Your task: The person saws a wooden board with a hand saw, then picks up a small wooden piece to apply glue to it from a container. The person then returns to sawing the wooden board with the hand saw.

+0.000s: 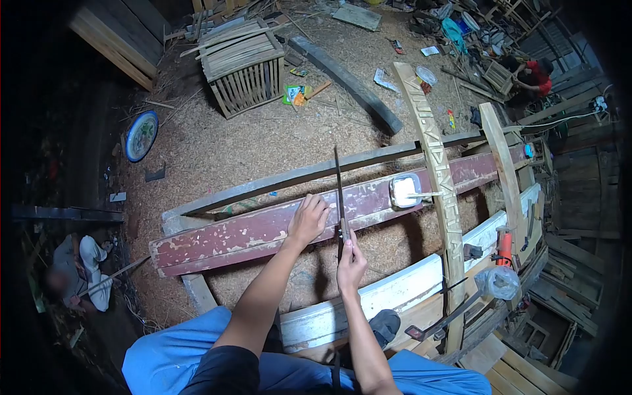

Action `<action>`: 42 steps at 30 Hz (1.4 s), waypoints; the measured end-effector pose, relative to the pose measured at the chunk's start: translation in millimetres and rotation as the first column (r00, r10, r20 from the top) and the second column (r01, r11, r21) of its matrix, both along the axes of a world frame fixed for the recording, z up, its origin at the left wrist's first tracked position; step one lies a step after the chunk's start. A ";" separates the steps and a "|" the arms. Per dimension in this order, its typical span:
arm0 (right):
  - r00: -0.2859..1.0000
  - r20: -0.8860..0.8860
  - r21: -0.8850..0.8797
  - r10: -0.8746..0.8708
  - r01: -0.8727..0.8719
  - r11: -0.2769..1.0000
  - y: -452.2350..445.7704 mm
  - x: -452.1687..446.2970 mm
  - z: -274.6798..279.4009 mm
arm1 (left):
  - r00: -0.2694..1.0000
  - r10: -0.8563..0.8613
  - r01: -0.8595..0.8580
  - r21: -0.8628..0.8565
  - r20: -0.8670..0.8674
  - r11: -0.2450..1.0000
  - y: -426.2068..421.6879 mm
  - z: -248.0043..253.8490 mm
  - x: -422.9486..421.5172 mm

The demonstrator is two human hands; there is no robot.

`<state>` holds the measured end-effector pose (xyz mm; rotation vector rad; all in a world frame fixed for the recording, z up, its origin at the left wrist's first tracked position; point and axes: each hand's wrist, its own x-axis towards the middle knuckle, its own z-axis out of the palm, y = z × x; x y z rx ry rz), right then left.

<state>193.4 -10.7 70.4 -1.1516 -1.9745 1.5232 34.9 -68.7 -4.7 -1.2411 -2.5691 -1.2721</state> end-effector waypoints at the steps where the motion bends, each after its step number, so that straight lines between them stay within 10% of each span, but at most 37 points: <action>1: 1.000 0.009 -0.035 0.026 -0.025 0.999 3.0 -1.5 -1.2 | 1.000 0.002 -0.002 0.002 0.000 1.000 -0.5 0.5 0.2; 42: 1.000 0.013 0.047 0.001 -0.001 0.999 -12.3 -12.6 -16.4 | 1.000 0.013 -0.013 0.059 -0.007 0.998 1.0 0.4 0.0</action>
